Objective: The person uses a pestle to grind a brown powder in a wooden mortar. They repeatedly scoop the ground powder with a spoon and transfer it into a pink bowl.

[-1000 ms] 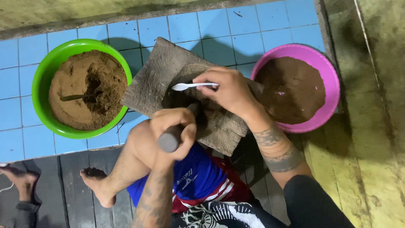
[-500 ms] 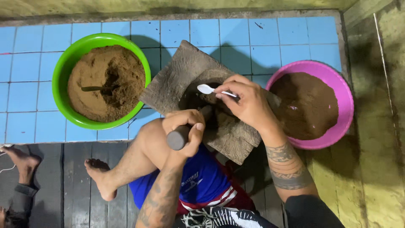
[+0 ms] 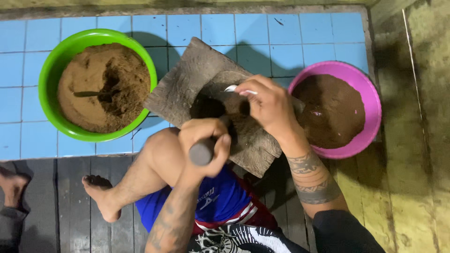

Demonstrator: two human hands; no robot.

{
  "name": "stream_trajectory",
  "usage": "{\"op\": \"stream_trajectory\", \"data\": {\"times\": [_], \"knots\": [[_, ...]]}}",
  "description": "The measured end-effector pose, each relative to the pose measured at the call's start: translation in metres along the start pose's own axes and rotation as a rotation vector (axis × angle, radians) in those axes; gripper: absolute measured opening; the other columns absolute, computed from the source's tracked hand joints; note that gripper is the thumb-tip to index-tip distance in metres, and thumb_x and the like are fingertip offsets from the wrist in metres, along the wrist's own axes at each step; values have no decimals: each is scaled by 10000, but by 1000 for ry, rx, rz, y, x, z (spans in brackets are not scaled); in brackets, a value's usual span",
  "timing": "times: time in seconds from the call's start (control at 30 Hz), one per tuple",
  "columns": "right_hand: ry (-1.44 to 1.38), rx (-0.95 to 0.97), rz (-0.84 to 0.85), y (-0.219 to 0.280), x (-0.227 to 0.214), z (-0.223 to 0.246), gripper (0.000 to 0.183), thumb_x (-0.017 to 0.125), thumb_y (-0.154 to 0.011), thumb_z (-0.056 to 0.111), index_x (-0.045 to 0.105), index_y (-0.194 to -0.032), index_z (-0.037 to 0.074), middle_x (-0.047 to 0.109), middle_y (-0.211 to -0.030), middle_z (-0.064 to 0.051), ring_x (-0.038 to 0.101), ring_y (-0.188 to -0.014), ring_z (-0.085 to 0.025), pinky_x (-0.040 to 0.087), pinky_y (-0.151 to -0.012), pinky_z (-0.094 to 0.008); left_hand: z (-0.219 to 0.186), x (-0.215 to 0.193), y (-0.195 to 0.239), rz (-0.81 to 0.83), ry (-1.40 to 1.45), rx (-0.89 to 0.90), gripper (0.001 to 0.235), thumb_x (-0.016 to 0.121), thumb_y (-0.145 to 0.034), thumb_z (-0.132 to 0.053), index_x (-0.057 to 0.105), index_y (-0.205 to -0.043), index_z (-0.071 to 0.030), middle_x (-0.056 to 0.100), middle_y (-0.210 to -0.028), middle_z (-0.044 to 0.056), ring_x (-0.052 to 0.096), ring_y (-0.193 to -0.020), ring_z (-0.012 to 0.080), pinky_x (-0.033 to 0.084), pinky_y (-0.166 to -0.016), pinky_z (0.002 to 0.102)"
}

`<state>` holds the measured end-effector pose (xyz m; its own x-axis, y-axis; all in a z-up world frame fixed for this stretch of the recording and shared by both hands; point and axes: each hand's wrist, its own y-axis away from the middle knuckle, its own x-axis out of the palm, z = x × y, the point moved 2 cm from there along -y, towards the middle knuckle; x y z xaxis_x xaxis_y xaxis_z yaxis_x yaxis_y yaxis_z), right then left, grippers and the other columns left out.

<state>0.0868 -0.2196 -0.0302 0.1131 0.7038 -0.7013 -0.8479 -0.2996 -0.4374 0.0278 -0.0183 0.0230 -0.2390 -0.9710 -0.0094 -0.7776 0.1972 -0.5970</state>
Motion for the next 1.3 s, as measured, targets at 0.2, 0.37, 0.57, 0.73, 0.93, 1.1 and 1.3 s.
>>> {"op": "stream_trajectory", "data": {"times": [0.2, 0.37, 0.57, 0.73, 0.93, 1.1, 1.3], "knots": [[59, 9, 250, 5, -11, 22, 235, 694, -826, -9, 689, -995, 154, 717, -905, -98, 720, -824, -388, 587, -743, -501, -39, -21, -7, -63, -74, -134, 207, 611, -858, -72, 629, -652, -79, 489, -489, 68, 479, -404, 240, 406, -419, 369], [-39, -23, -7, -6, -12, 30, 189, 558, -993, 57, 688, -1015, 193, 681, -977, 5, 722, -901, -301, 572, -820, -383, -65, -22, -22, 45, -16, -2, 256, 594, -870, -24, 565, -623, -87, 491, -512, 62, 486, -407, 269, 451, -428, 340], [-43, -50, -90, -6, -11, 28, 301, 562, -961, -48, 752, -1008, 180, 713, -928, 15, 731, -867, -250, 583, -799, -347, 16, -19, -3, -204, 72, 2, 296, 607, -873, -29, 534, -589, -70, 405, -464, 8, 354, -428, 146, 334, -408, 303], [-226, 90, 232, -5, -15, 48, 290, 548, -822, -80, 710, -925, 138, 741, -914, -91, 717, -896, -389, 564, -761, -476, -70, -23, -22, -61, -74, -69, 265, 610, -880, -58, 595, -619, -98, 517, -503, 47, 486, -411, 264, 424, -431, 347], [-73, 4, -174, -5, -11, 30, 294, 613, -968, -38, 743, -988, 225, 709, -919, 53, 727, -831, -202, 581, -776, -300, -48, -29, -20, 192, -134, -192, 99, 662, -920, -85, 647, -848, -19, 612, -684, 201, 527, -542, 334, 480, -518, 467], [-12, -14, -84, -4, -9, 19, 276, 571, -951, -38, 723, -1024, 179, 706, -943, -23, 731, -856, -308, 591, -756, -403, 0, -11, -11, -223, 139, 7, 319, 586, -860, 48, 497, -572, -55, 376, -465, 26, 342, -412, 156, 325, -410, 310], [-50, -58, 172, -14, -14, 48, 448, 381, -1081, 354, 677, -920, 58, 710, -951, -77, 683, -806, -229, 508, -647, -347, -113, -27, -37, 231, -188, 63, 266, 478, -979, -136, 422, -720, -116, 481, -592, -7, 549, -488, 170, 537, -496, 291]]}}
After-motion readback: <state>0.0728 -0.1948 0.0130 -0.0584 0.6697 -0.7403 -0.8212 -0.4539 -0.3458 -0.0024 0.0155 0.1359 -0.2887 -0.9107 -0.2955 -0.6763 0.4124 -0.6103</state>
